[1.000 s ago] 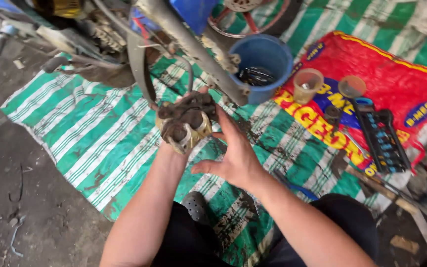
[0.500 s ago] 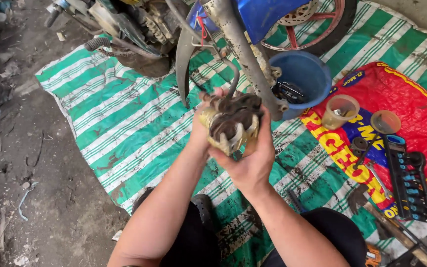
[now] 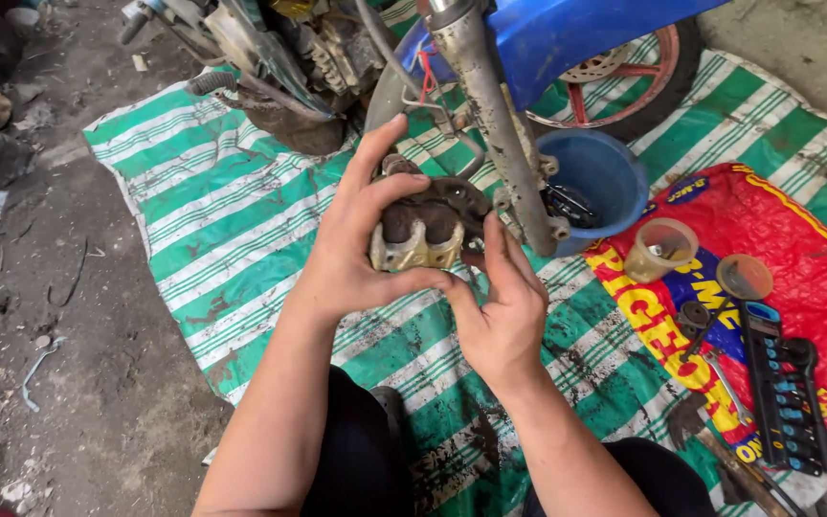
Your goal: Inspecting and manipulating a motorcycle brake caliper assembly using a small tool to check the pads and pins.
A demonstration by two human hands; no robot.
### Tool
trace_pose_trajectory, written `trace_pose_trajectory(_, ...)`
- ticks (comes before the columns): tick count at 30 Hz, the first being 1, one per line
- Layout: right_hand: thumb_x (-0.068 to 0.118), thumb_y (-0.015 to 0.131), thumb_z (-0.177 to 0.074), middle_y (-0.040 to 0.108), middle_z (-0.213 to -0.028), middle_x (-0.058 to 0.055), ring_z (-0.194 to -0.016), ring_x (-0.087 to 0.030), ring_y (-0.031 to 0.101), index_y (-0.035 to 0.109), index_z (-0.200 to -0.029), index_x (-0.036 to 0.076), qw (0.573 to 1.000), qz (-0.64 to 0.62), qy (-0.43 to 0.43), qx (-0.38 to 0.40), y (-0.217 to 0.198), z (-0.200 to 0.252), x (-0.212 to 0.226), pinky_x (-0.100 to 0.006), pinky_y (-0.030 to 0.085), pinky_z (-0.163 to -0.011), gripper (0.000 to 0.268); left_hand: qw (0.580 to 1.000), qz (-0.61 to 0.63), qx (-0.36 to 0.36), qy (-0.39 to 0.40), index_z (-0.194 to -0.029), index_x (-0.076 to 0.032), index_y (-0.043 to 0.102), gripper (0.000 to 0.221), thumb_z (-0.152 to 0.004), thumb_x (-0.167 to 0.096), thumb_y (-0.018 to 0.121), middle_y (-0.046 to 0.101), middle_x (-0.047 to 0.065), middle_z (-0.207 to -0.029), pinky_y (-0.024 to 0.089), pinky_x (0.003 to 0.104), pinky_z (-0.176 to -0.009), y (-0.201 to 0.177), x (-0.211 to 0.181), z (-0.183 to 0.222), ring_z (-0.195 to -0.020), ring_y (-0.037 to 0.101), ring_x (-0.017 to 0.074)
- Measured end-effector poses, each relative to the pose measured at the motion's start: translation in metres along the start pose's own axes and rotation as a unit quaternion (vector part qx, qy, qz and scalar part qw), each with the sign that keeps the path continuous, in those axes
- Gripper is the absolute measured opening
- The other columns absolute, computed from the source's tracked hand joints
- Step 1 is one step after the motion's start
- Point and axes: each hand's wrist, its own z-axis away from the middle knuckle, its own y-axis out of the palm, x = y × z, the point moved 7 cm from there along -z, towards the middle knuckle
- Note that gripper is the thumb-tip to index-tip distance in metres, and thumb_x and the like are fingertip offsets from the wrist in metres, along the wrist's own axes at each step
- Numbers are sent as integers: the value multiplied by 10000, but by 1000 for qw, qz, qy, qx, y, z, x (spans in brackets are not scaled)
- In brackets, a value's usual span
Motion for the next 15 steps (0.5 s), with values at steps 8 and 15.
trace_pose_trajectory(8, -218, 772, -854, 645, -1519, -198, -1292, -293, 696, 536, -1578, -42, 967, -241, 75, -24, 3, 2, -66, -421, 638, -1152, 781, 995, 52, -81, -20, -1206, -99, 661, 816, -588, -422, 1083, 564, 209, -1563, 598, 523, -1179, 10, 20, 16, -1402, 657, 420)
trace_pose_trajectory(15, 281, 816, -993, 392, -1817, -165, -1649, -306, 462, 389, -1726, 93, 933, -325, 55, 147, 15, -42, -40, -454, 401, -1410, 869, 956, 175, -193, -131, -1242, -153, 608, 768, -644, -389, 1030, 488, 161, -1642, 509, 498, -1265, 26, 39, 36, -1563, 531, 383)
